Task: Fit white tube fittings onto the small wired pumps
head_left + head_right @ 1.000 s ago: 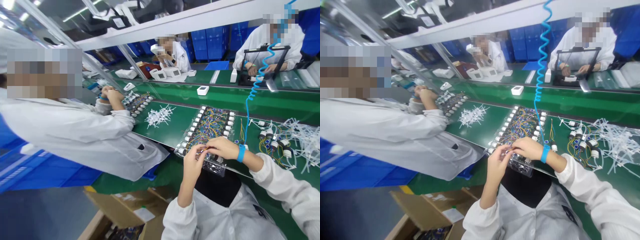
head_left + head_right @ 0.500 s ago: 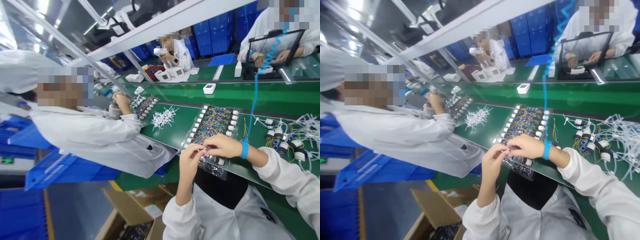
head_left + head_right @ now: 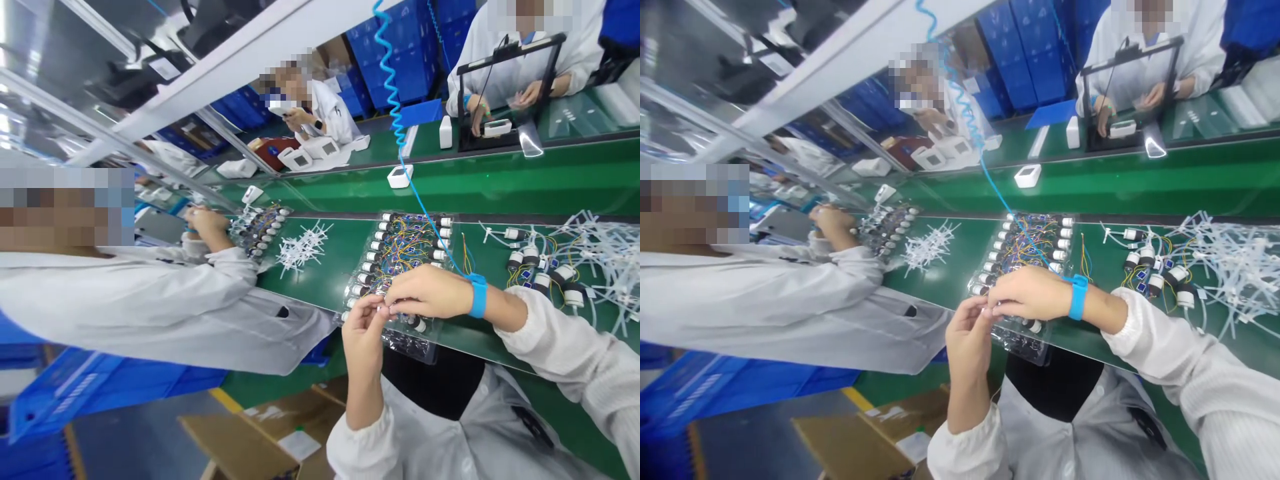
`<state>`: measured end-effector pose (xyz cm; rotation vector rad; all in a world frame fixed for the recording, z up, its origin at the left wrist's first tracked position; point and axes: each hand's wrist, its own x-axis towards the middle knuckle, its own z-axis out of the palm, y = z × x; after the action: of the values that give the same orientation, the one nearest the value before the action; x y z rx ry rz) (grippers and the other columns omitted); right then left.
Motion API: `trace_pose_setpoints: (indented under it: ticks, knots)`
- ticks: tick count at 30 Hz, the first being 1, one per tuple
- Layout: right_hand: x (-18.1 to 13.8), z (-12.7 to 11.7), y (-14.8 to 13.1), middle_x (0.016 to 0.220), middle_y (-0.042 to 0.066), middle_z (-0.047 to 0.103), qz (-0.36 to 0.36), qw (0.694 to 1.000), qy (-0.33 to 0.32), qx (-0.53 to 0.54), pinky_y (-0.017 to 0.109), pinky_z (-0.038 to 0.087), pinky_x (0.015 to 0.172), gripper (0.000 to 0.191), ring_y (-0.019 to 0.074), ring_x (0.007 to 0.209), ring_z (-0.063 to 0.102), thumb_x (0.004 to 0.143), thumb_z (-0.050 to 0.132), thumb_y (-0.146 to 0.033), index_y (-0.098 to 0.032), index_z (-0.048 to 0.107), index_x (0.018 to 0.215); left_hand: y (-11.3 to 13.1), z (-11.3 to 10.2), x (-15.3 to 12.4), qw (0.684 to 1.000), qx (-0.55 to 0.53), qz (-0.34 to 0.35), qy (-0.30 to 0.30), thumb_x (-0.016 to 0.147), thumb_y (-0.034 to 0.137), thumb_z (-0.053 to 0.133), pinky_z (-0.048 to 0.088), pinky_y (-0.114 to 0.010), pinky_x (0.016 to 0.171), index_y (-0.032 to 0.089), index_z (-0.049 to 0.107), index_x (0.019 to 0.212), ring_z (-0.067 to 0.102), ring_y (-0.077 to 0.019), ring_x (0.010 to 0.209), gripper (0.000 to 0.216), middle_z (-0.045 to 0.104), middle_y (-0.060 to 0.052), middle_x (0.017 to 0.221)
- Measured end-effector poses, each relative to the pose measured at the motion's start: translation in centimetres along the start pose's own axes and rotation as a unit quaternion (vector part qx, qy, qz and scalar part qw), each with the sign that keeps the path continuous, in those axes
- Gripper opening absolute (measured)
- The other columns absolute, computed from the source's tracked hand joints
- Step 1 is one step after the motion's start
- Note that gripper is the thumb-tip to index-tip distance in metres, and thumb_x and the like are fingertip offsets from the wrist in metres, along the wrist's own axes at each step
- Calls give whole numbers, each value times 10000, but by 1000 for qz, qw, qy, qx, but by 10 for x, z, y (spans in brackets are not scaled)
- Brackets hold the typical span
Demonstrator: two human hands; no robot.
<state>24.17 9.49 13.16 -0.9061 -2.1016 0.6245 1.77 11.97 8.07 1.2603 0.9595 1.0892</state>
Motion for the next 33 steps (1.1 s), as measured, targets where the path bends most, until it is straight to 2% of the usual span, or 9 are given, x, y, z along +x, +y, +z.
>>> trace_pose_setpoints:
  ticks: [6, 10, 19, 24, 30, 33]
  knots:
    - [1, 0, 6, 999, 80, 782, -73, 997, 26, -8, 316, 568, 859, 274, 209, 955, 723, 1167, 579, -251, -168, 800, 1028, -2, 1, 1, 998, -50, 8, 38, 758, 536, 1023, 632, -250, 719, 193, 800, 946, 733, -144, 724, 450, 770, -12, 844]
    - [0, 2, 8, 1034, 84, 798, -88, 995, 35, 17, 314, 587, 908, 249, 203, 989, 739, 1165, 599, -265, -172, 815, 1081, -4, -4, -2, 998, -41, 20, 40, 779, 535, 1010, 647, -254, 737, 198, 792, 950, 750, -152, 753, 436, 771, -12, 869]
    - [-1, 13, 17, 932, 54, 834, -36, 994, 105, 18, 302, 575, 781, 202, 185, 822, 761, 1118, 679, -244, -183, 849, 1029, -8, -16, -9, 996, 18, 70, 59, 911, 520, 907, 662, -297, 757, 202, 747, 982, 766, -179, 779, 363, 753, -17, 884]
    - [-2, 17, 18, 925, 53, 831, -24, 994, 109, 12, 311, 565, 785, 204, 189, 820, 754, 1107, 674, -248, -192, 847, 1012, -11, -19, -12, 993, 39, 88, 69, 963, 497, 860, 662, -302, 767, 203, 747, 1017, 764, -180, 790, 320, 748, -21, 901]
    - [-1, 20, 19, 831, 30, 775, 29, 994, 101, -21, 304, 524, 740, 170, 174, 737, 682, 1042, 697, -200, -184, 803, 910, 2, -17, -23, 980, 113, 142, 78, 994, 443, 834, 658, -291, 787, 203, 754, 989, 767, -174, 809, 253, 749, -27, 936]
    - [-2, 19, 19, 825, 28, 761, 26, 995, 90, -27, 301, 510, 738, 203, 172, 745, 673, 1054, 671, -199, -187, 795, 894, 1, -19, -22, 980, 112, 139, 85, 988, 443, 841, 647, -282, 778, 202, 758, 1007, 757, -169, 807, 255, 746, -26, 942]
